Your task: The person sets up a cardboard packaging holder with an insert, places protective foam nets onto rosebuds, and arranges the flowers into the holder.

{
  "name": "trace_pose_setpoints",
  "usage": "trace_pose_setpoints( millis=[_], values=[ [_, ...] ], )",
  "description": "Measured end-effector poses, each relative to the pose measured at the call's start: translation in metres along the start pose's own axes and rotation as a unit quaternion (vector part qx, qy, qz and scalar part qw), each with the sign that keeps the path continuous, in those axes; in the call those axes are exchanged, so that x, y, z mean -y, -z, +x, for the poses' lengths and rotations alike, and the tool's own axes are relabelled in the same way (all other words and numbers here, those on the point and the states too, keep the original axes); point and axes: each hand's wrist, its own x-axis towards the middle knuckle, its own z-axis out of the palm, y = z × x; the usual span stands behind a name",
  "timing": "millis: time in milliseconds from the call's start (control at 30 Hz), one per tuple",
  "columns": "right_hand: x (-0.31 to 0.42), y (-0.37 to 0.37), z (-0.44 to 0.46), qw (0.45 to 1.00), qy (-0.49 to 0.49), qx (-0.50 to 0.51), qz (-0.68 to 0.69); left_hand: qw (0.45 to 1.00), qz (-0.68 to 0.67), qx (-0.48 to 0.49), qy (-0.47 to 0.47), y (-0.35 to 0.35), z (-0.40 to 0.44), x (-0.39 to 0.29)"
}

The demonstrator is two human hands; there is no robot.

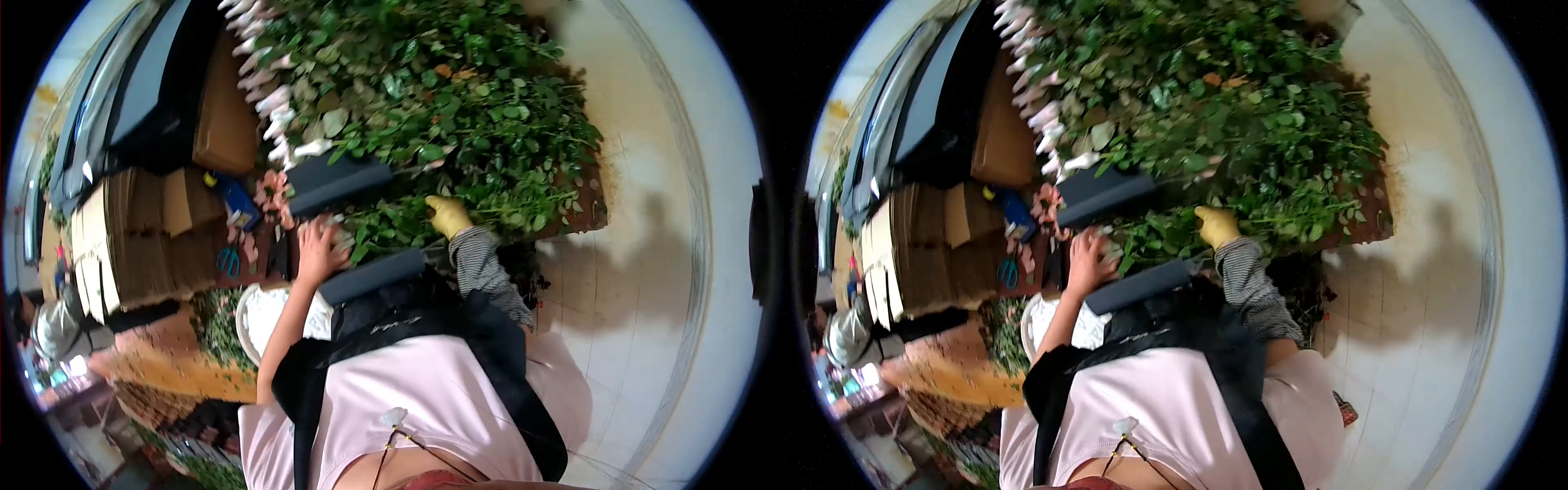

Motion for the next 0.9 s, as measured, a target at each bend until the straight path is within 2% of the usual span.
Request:
trace_pose_setpoints(
  millis=[67, 100, 133, 167, 200, 267, 300, 333, 367, 400, 467, 500, 600, 633, 700, 733, 767, 800, 867, 900],
  values=[
    [-0.037, -0.019, 0.021, 0.985, 0.05, 0.039, 0.161, 1.0, 0.019, -0.007, 0.018, -0.006, -0.003, -0.001],
    [-0.045, -0.01, 0.023, 0.957, 0.081, 0.113, 0.254, 0.999, 0.033, -0.008, 0.007, -0.006, 0.001, -0.002],
    [-0.046, -0.002, 0.023, 0.939, 0.103, 0.143, 0.295, 0.999, 0.045, -0.004, 0.002, -0.003, -0.003, -0.003],
    [-0.052, 0.007, 0.018, 0.949, 0.111, 0.137, 0.263, 0.998, 0.058, 0.018, 0.007, -0.002, -0.002, -0.003],
    [-0.034, 0.048, 0.001, 0.958, 0.123, 0.128, 0.224, 0.998, 0.057, 0.038, 0.005, 0.002, -0.001, -0.002],
    [-0.005, 0.094, -0.012, 0.959, 0.178, -0.045, 0.216, 0.995, 0.093, 0.039, -0.015, 0.004, -0.001, -0.002],
    [0.012, 0.104, -0.009, 0.915, 0.215, -0.167, 0.298, 0.996, 0.082, 0.038, -0.013, 0.003, -0.003, -0.001],
    [0.029, 0.113, -0.004, 0.848, 0.248, -0.284, 0.373, 0.997, 0.072, 0.035, -0.01, 0.004, -0.004, -0.001],
    [0.04, 0.127, -0.002, 0.858, 0.23, -0.281, 0.363, 0.997, 0.066, 0.042, 0.003, 0.004, -0.004, -0.001],
    [0.046, 0.127, 0.013, 0.854, 0.25, -0.422, 0.176, 0.997, 0.065, 0.035, 0.004, 0.004, -0.005, -0.001],
    [0.049, 0.116, 0.04, 0.898, 0.171, -0.398, -0.075, 0.998, 0.061, 0.035, 0.005, 0.001, -0.005, 0.0],
    [0.048, 0.113, 0.043, 0.898, 0.173, -0.385, -0.121, 0.998, 0.055, 0.035, 0.008, 0.001, -0.005, 0.0],
    [0.039, 0.139, 0.053, 0.892, 0.197, -0.404, -0.051, 0.999, 0.02, 0.023, 0.013, 0.0, -0.007, 0.002],
    [0.033, 0.138, 0.06, 0.833, 0.179, -0.522, -0.032, 1.0, 0.009, 0.013, 0.026, -0.001, -0.008, 0.0],
    [0.016, 0.168, 0.04, 0.744, 0.205, -0.634, -0.041, 1.0, -0.013, -0.007, 0.028, -0.008, -0.009, 0.003],
    [0.028, 0.187, 0.001, 0.798, 0.213, -0.551, 0.116, 0.999, -0.018, -0.013, 0.03, -0.01, -0.011, 0.006],
    [0.039, 0.207, -0.039, 0.813, 0.195, -0.475, 0.274, 0.999, -0.028, -0.015, 0.036, -0.012, -0.012, 0.007],
    [0.031, 0.216, -0.052, 0.821, 0.203, -0.449, 0.289, 0.998, -0.037, -0.015, 0.038, -0.013, -0.011, 0.007],
    [0.018, 0.222, -0.068, 0.85, 0.298, -0.414, 0.129, 0.998, -0.043, -0.007, 0.048, -0.01, -0.011, 0.005],
    [0.023, 0.219, -0.075, 0.857, 0.341, -0.384, 0.041, 0.995, -0.054, 0.037, 0.072, -0.009, -0.01, 0.005]
  ],
)
